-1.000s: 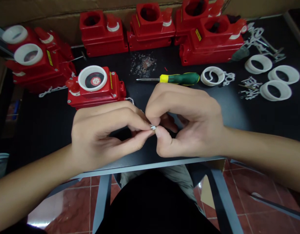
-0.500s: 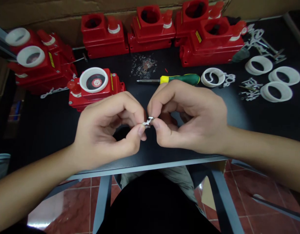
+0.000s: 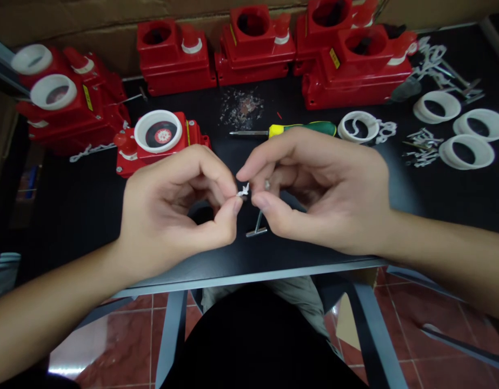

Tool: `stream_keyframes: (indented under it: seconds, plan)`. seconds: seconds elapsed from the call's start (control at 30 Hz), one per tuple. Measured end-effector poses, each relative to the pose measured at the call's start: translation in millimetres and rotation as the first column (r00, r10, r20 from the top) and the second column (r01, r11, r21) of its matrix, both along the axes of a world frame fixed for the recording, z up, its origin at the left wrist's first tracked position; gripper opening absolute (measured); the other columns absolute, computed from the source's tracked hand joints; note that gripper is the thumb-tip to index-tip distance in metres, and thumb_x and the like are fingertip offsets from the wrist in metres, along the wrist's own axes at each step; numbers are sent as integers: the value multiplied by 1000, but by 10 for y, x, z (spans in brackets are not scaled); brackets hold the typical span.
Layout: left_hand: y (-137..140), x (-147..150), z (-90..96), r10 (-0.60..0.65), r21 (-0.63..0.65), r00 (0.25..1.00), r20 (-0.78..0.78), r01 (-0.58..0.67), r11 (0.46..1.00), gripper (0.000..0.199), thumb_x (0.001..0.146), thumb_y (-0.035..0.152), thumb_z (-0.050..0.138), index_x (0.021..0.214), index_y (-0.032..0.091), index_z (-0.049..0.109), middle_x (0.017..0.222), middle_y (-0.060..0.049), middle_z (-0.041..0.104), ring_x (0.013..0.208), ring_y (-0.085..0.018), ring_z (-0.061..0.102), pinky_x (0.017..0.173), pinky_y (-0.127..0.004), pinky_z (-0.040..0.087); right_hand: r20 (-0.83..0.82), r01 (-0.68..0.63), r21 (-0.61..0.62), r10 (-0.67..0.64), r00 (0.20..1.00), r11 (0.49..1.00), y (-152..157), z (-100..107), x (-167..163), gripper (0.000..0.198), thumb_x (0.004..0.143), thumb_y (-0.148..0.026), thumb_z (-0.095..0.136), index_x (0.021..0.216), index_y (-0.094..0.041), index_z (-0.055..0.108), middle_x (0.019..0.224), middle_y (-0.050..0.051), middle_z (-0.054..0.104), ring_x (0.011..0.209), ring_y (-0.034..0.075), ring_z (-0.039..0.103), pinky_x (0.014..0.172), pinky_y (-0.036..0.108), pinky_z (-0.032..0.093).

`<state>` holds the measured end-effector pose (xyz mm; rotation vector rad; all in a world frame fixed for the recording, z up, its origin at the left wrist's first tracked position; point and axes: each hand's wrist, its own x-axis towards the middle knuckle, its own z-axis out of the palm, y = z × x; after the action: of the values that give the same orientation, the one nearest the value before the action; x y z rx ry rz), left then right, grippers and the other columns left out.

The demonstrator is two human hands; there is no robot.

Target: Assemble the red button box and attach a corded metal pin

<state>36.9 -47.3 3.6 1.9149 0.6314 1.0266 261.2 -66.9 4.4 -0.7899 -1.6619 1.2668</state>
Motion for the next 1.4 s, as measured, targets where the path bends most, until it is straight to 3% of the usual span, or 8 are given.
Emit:
stream_keyframes:
  seconds: [0.2,0.4,0.5,0.6,0.77,1.07,1.23,1.4]
  plan:
    - [-59,24,11,58,-152,998,-3,-58,987,24,86,16,98,90,21,75,78,0,72,67,-15,68,59,-28,59,-60,-29,-24,28,998,999,37,37,-12,11,91,-8,77,95,-15,69,85,-5,71,64,-3,67,60,5,57]
    - [-42,-7,22,41,-68,998,-52,-44,997,21,88,18,93,91,23,73,82,0,70,68,-15,62,60,-32,53,-45,0,-44,-2,999,999,32,52,-15,19,82,-2,82,89,-14,68,84,-6,68,65,-4,65,61,2,55]
    - [4,-32,5,1,-31,1000,-20,-2,1000,18,90,16,88,96,22,73,95,-4,74,85,-18,70,73,-32,59,21,6,-23,-5,1000,1000,28,60,-3,13,89,-7,75,89,-16,67,82,-5,68,63,-2,64,60,6,55]
    - [42,-31,-20,-68,-194,996,64,79,978,17,98,20,86,108,20,73,110,-6,78,104,-20,78,85,-29,65,39,42,-13,-42,998,999,27,58,16,11,92,-9,74,91,-17,67,84,-5,71,62,-1,66,61,8,57]
    - [68,13,-58,-95,-408,982,166,156,899,20,93,14,94,107,18,79,95,2,77,74,-8,72,65,-17,58,-26,-7,-37,6,1000,999,34,28,37,16,89,-8,82,95,-15,68,84,-6,71,62,0,72,59,8,58]
    - [29,-21,-54,39,-362,986,163,23,932,7,103,25,87,100,20,85,84,-1,78,70,-10,66,61,-23,51,-230,7,-262,-70,971,965,166,75,83,30,80,-13,97,95,-15,71,83,-4,79,72,7,80,71,14,67]
    - [27,-14,-52,50,-378,978,203,31,925,17,101,34,89,98,20,81,81,-2,67,63,-11,51,54,-30,37,-242,91,-146,-124,962,985,212,62,109,24,86,-26,95,93,-17,74,95,-1,81,73,7,77,72,22,66]
    - [-2,-3,-26,43,-362,978,205,34,932,21,103,37,87,96,20,77,83,-1,66,65,-12,52,58,-32,39,-117,248,51,-241,963,967,88,98,82,15,88,-22,93,93,-20,80,88,-4,77,71,2,67,65,17,54]
